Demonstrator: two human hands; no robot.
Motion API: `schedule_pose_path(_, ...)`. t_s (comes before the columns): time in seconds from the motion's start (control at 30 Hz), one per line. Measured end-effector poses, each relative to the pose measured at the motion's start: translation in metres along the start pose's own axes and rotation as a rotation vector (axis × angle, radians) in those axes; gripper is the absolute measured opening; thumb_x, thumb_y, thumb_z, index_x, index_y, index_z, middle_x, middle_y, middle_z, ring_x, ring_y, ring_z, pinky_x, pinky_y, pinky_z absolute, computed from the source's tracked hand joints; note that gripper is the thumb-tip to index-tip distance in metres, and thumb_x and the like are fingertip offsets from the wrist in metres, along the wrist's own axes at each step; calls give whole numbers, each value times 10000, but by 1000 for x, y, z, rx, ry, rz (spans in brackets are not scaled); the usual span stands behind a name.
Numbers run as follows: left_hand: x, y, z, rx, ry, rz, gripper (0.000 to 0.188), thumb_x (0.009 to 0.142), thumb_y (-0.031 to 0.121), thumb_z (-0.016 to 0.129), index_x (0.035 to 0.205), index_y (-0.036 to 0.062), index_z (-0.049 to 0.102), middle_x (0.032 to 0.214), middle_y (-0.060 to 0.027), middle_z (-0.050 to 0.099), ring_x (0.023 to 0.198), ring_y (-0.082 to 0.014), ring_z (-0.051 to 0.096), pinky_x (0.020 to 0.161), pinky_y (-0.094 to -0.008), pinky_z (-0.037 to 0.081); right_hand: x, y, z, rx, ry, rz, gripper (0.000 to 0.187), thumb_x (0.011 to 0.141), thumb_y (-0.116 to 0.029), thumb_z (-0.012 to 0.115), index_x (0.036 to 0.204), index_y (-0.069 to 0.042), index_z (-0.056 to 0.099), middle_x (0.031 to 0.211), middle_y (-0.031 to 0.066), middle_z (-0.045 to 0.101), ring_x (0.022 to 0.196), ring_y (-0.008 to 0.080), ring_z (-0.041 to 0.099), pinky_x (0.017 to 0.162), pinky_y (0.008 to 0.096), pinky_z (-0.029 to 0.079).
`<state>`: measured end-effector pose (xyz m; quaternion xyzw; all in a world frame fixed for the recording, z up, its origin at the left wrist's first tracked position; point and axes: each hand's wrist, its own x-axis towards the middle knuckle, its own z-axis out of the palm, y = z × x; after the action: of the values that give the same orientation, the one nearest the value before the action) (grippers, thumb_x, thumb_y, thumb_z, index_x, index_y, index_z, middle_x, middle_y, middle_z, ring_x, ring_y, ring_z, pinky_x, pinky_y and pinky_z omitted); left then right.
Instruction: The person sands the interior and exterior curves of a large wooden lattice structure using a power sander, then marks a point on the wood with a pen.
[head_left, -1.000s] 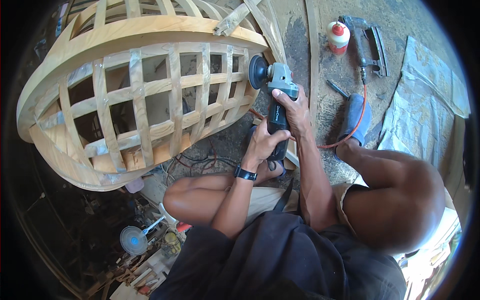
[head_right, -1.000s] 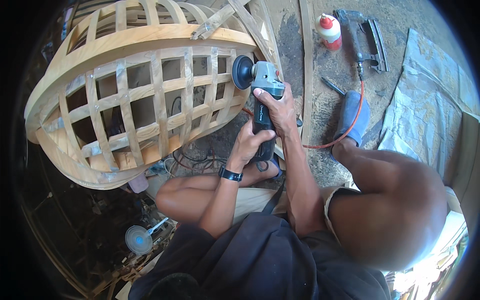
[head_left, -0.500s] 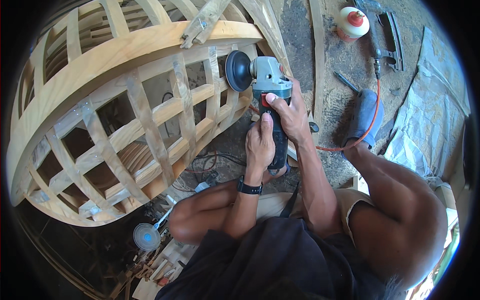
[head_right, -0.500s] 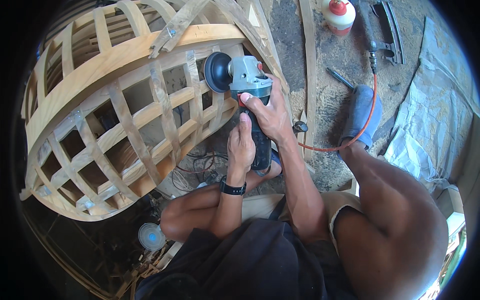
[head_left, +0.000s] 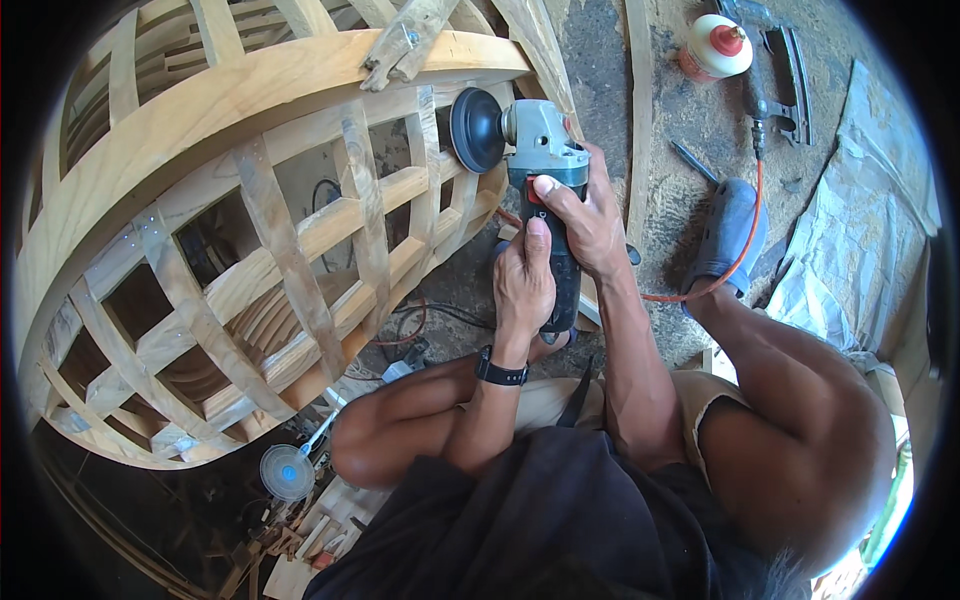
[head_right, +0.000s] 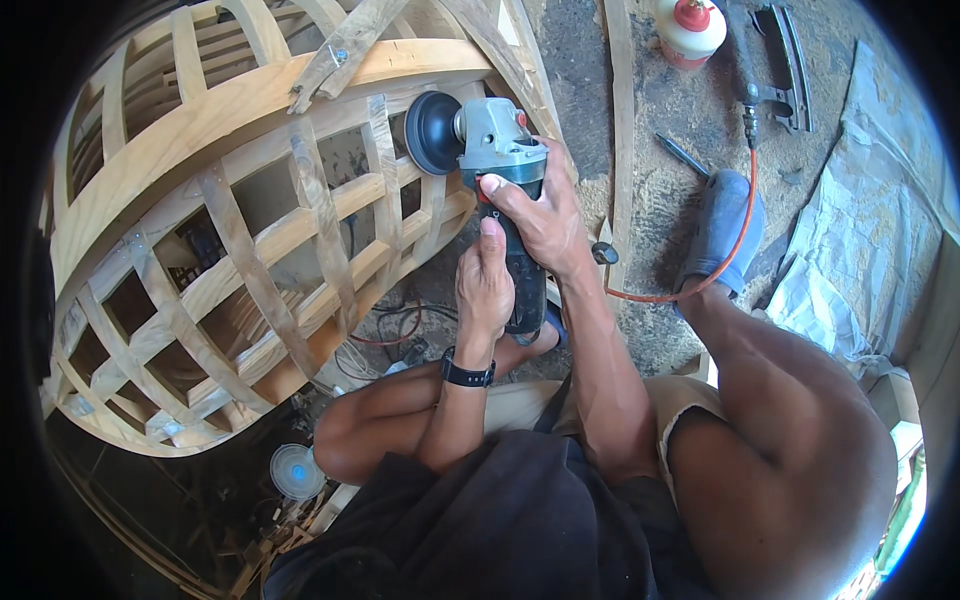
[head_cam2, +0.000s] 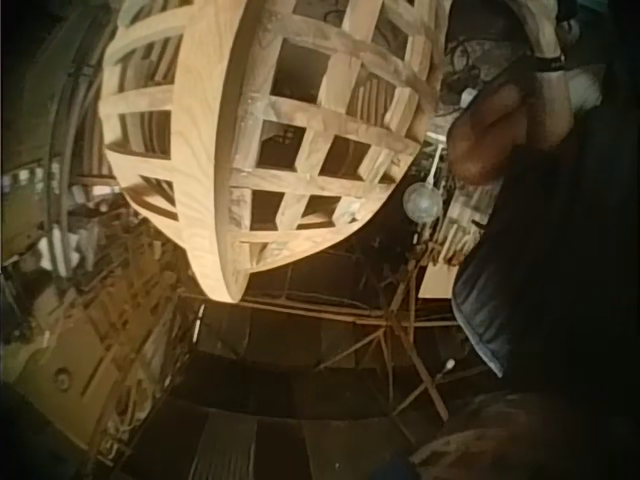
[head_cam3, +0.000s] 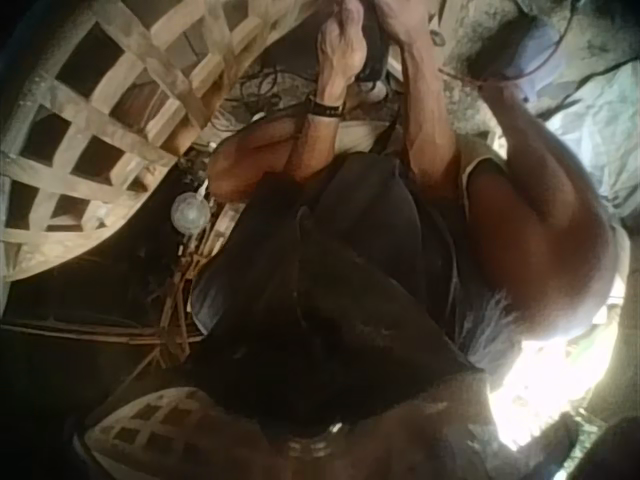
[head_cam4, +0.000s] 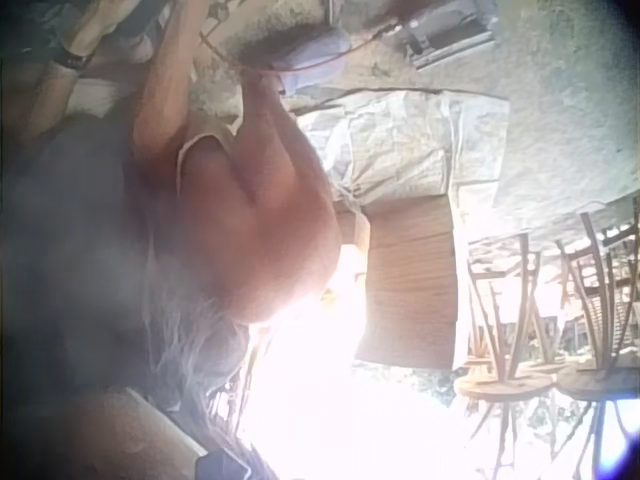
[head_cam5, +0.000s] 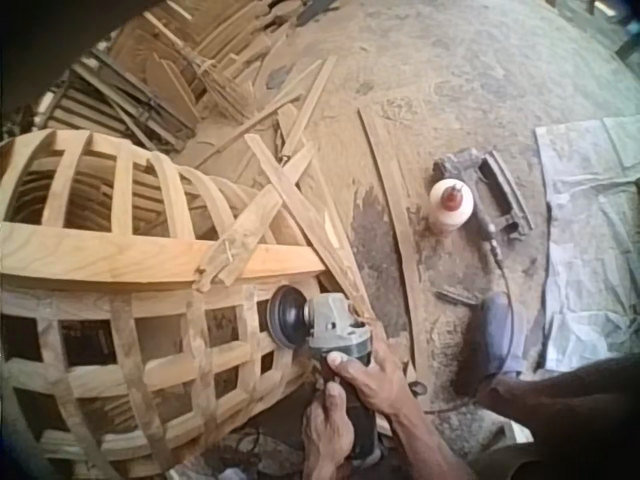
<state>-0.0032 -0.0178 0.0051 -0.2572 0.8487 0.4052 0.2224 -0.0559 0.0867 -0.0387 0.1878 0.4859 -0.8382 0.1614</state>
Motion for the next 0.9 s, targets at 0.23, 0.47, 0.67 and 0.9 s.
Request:
schedule_pose_path(0.23, 1, -6, 2, 8, 17, 63, 623, 1023, 530, 390, 1049, -41, 639, 836, -289, 641, 810, -470, 612, 710, -472, 462, -6, 14, 1, -14, 80, 12, 645, 857, -334, 671, 1328, 38, 436, 1122, 122, 579, 1025, 189, 556, 944, 317, 430)
schedule_pose_path(0.47, 2, -10, -6, -61, 72, 141, 595, 1024, 508, 406, 1012, -39, 639, 790, -290, 615, 744, -471, 590, 676, -482, 444, -3, 29, 6, -83, 30, -125, 711, 832, -324, 704, 1342, 67, 399, 1206, 188, 507, 1116, 253, 529, 1001, 373, 406)
schedule_pose_path(0.67, 1, -7, -8, -11, 44, 94, 631, 1033, 516, 359, 1008, -48, 643, 828, -292, 631, 786, -475, 596, 699, -481, 441, -5, 24, 9, -29, 57, -27, 724, 841, -325, 717, 1348, 73, 388, 1199, 186, 531, 1079, 240, 559, 960, 361, 442)
schedule_pose_path(0.9, -2, -8, -11, -15, 119, 176, 682, 1033, 541, 337, 894, -61, 626, 760, -276, 616, 704, -428, 579, 651, -487, 408, -7, 14, 15, -27, -22, -147, 728, 846, -309, 727, 1346, 77, 365, 1170, 195, 583, 1065, 239, 585, 953, 361, 453)
